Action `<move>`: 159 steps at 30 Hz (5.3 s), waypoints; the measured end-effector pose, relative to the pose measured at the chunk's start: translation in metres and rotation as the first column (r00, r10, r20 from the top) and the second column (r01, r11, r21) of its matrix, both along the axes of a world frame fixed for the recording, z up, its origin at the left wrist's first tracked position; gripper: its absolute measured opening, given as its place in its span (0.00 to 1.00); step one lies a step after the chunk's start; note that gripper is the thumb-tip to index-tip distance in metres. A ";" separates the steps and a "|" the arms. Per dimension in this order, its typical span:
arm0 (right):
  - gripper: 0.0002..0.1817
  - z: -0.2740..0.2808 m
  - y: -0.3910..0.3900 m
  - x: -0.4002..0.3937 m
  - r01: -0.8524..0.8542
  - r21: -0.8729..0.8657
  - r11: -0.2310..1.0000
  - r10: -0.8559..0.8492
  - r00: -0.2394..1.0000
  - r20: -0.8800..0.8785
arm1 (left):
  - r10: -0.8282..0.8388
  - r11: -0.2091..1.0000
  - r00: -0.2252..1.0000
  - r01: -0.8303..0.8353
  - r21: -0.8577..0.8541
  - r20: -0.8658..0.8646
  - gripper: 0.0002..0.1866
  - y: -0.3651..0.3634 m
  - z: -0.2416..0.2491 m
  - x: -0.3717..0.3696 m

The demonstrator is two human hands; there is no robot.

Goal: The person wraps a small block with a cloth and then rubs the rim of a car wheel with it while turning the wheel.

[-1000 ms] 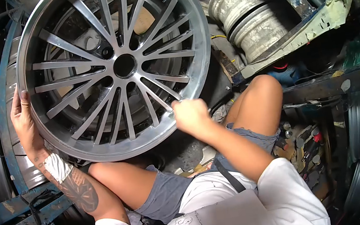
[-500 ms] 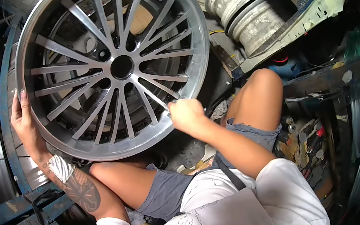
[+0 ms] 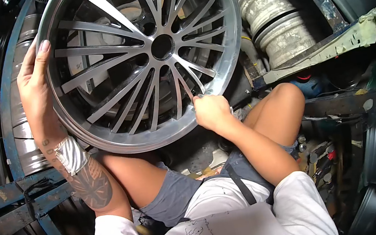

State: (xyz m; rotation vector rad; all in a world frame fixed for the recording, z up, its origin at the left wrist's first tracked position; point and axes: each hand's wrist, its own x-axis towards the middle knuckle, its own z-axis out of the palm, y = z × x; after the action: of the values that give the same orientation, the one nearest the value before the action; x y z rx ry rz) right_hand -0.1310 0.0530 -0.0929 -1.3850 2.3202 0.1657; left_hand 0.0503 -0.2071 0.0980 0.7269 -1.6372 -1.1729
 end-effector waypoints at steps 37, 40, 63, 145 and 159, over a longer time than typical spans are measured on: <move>0.19 -0.008 0.030 0.005 0.051 -0.044 0.998 -0.050 0.998 0.023 | -0.015 0.998 0.998 0.018 -0.056 0.063 0.24 -0.005 -0.009 0.003; 0.19 -0.006 0.028 -0.023 0.133 -0.121 0.984 -0.124 0.989 0.081 | 0.014 1.000 0.995 -0.015 0.009 0.104 0.24 -0.005 -0.006 0.007; 0.23 0.000 0.030 -0.041 0.263 -0.088 0.961 -0.240 0.948 0.210 | -0.068 0.998 0.998 0.068 0.015 -0.007 0.24 -0.012 -0.011 0.010; 0.20 0.034 0.043 -0.076 0.545 -0.781 0.305 0.067 0.806 0.588 | 0.485 0.722 0.869 -0.334 -0.606 0.100 0.19 0.034 -0.001 -0.003; 0.27 0.052 0.024 -0.037 0.472 -0.735 0.486 0.192 0.763 0.617 | 0.305 0.812 0.952 -0.247 -0.529 0.023 0.24 0.027 -0.002 -0.001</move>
State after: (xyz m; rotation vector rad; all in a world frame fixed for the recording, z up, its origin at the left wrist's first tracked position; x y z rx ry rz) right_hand -0.1681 0.0774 -0.0412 -1.2568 1.8604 -1.5475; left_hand 0.0491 -0.1801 0.0959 0.6488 -1.7604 -0.4456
